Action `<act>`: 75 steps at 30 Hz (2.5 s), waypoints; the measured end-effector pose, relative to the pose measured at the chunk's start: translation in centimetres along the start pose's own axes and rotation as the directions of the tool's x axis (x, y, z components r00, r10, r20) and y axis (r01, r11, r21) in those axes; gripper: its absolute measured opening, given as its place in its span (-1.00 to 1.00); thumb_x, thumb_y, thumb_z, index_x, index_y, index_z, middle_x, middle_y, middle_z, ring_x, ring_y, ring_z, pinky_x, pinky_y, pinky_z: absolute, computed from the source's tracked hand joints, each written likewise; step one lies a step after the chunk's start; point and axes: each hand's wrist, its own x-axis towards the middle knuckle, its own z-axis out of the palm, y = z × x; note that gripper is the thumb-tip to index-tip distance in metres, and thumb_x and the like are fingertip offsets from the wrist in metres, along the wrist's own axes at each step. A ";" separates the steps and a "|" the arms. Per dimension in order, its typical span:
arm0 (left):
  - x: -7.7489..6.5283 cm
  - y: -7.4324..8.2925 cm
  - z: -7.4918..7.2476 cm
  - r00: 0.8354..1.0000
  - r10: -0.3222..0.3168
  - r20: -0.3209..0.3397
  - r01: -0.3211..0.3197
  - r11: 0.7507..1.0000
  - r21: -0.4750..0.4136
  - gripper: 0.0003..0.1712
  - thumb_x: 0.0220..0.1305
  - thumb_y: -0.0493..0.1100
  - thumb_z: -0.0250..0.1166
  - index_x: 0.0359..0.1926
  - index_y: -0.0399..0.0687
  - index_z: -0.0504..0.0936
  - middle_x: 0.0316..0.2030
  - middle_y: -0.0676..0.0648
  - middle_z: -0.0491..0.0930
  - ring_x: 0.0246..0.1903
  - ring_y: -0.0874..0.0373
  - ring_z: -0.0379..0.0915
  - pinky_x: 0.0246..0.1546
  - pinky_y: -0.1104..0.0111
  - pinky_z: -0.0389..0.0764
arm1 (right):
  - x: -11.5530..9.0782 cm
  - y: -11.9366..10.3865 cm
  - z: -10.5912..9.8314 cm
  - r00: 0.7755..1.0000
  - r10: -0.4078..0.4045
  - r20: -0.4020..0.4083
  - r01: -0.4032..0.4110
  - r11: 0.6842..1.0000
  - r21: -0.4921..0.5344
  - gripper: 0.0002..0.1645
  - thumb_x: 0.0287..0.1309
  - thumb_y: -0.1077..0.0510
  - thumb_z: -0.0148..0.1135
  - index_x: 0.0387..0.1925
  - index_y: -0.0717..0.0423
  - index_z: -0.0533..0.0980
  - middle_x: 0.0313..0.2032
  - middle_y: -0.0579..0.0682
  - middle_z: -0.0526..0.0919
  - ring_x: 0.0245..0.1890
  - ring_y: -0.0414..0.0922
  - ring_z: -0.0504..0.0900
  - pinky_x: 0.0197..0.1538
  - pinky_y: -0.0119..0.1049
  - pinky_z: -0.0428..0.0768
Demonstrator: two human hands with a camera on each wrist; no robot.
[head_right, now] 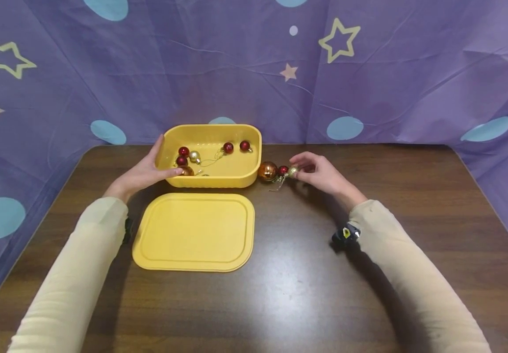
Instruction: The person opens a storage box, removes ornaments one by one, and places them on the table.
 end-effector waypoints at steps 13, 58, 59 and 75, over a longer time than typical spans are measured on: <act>-0.6 0.6 0.1 1.000 0.014 0.003 -0.014 1.000 -0.015 0.30 0.24 -0.08 0.36 0.47 0.01 -0.59 0.47 -0.14 -0.57 0.44 -0.10 -0.50 0.37 0.00 -0.29 | 0.8 1.4 -0.4 0.998 0.069 -0.008 -0.069 0.998 -0.010 -0.67 0.13 0.42 0.20 -0.03 0.42 0.48 -0.10 0.30 0.57 -0.27 -0.14 0.55 -0.30 -0.42 0.52; -0.9 0.9 0.1 1.000 -0.021 0.000 0.021 1.000 -0.022 0.32 0.21 -0.03 0.38 0.48 0.09 -0.58 0.49 -0.15 -0.51 0.44 -0.14 -0.42 0.36 -0.06 -0.23 | 1.5 -0.4 -0.1 0.989 0.002 -0.145 0.014 0.994 0.109 -0.66 0.20 0.33 0.23 0.01 0.38 0.52 -0.04 0.14 0.60 -0.13 -0.16 0.57 -0.09 -0.44 0.47; -1.0 0.9 0.1 1.000 -0.023 0.000 0.023 0.999 -0.023 0.32 0.21 -0.03 0.38 0.48 0.09 -0.58 0.48 -0.14 -0.51 0.44 -0.14 -0.42 0.36 -0.06 -0.23 | 1.6 -0.8 0.1 0.989 -0.008 -0.150 0.026 0.992 0.125 -0.68 0.19 0.34 0.23 0.00 0.36 0.53 -0.04 0.11 0.60 -0.11 -0.13 0.56 -0.08 -0.43 0.47; 1.5 -2.6 -0.1 0.999 -0.003 -0.036 0.005 0.999 0.040 0.37 0.11 0.19 0.41 0.47 0.33 -0.57 0.49 -0.03 -0.48 0.45 -0.08 -0.38 0.36 -0.06 -0.18 | 4.6 -6.9 5.3 0.971 -0.213 0.112 0.203 0.975 0.091 -0.71 0.24 0.36 0.16 -0.01 0.40 0.52 -0.05 0.21 0.61 0.01 0.15 0.52 0.05 -0.25 0.51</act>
